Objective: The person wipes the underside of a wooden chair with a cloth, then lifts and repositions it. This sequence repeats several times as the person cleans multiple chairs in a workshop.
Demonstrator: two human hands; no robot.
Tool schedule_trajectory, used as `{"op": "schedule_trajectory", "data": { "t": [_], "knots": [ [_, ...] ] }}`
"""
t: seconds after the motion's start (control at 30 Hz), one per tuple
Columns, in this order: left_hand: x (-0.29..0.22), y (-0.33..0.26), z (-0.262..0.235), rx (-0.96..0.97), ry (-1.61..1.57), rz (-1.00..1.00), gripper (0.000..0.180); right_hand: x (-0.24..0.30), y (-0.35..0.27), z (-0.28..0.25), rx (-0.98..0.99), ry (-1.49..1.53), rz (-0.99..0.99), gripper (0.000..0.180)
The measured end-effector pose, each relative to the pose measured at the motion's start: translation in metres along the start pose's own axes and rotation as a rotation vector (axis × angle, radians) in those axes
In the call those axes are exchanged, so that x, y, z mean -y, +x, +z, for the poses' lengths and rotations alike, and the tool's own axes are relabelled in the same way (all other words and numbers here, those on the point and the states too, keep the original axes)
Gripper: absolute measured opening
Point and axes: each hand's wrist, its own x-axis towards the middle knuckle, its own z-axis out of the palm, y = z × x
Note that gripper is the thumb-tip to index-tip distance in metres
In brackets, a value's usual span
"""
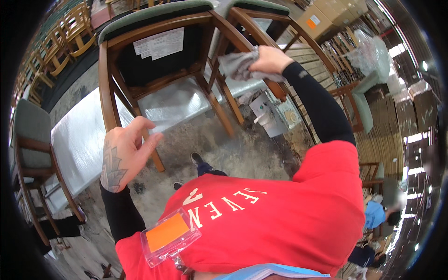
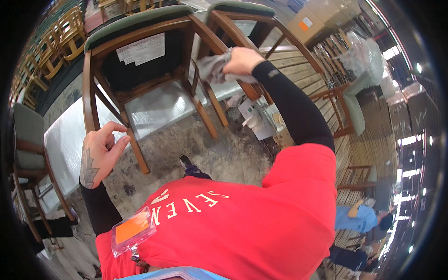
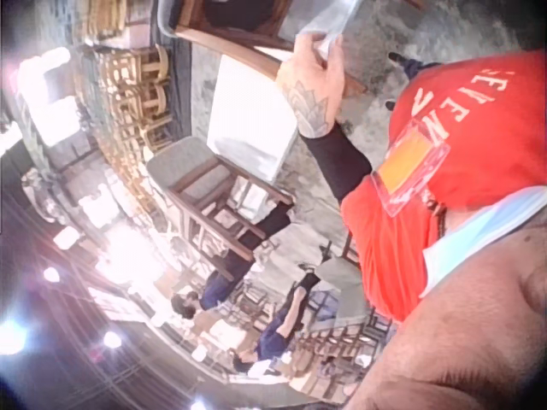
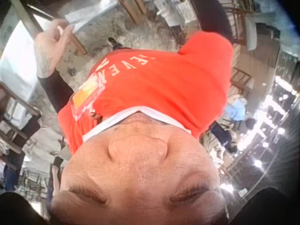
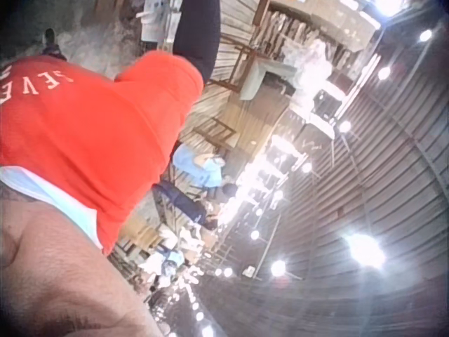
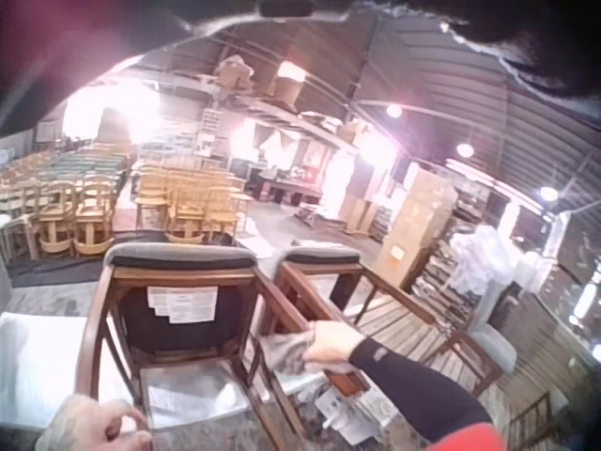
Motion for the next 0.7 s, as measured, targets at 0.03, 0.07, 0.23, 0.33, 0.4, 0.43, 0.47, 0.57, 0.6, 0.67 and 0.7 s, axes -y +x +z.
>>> {"op": "schedule_trajectory", "data": {
  "t": [0.03,0.07,0.23,0.33,0.4,0.43,0.47,0.57,0.6,0.67,0.7],
  "knots": [
    [-0.002,0.000,-0.001,0.014,-0.001,-0.004,0.020,-0.015,-0.032,0.009,-0.067,0.032,0.028,0.058],
    [-0.004,0.001,0.000,0.028,-0.005,-0.009,0.022,-0.028,-0.062,0.018,-0.132,0.059,0.056,0.058],
    [-0.005,-0.001,0.003,-0.018,-0.033,0.066,0.019,-0.049,-0.177,0.109,0.056,0.882,0.038,0.048],
    [-0.006,-0.003,0.002,-0.035,-0.066,0.049,0.019,0.000,-0.221,0.206,0.340,1.836,0.390,0.056],
    [-0.007,0.003,0.002,-0.060,-0.161,0.028,0.019,0.022,-0.203,0.272,0.489,2.584,0.344,0.062],
    [-0.003,0.001,0.007,-0.196,-0.233,0.025,0.021,0.051,-0.173,0.276,0.609,2.685,0.146,0.062],
    [-0.003,-0.001,0.004,-0.215,-0.261,-0.091,0.024,0.078,-0.146,0.271,0.710,2.788,-0.045,0.062],
    [0.009,-0.003,0.005,-0.555,-0.111,0.121,0.034,0.151,-0.055,0.223,0.458,2.593,-0.148,0.055],
    [0.016,-0.002,0.006,-0.569,-0.058,0.121,0.042,0.169,-0.026,0.209,0.382,2.475,-0.273,0.050],
    [0.019,-0.007,0.006,-0.604,-0.029,0.066,0.050,0.219,0.024,0.163,0.365,2.279,-0.650,0.051],
    [0.014,-0.002,0.008,-0.591,-0.061,0.046,0.055,0.246,0.048,0.148,0.268,2.188,-0.800,0.054]
  ]
}}
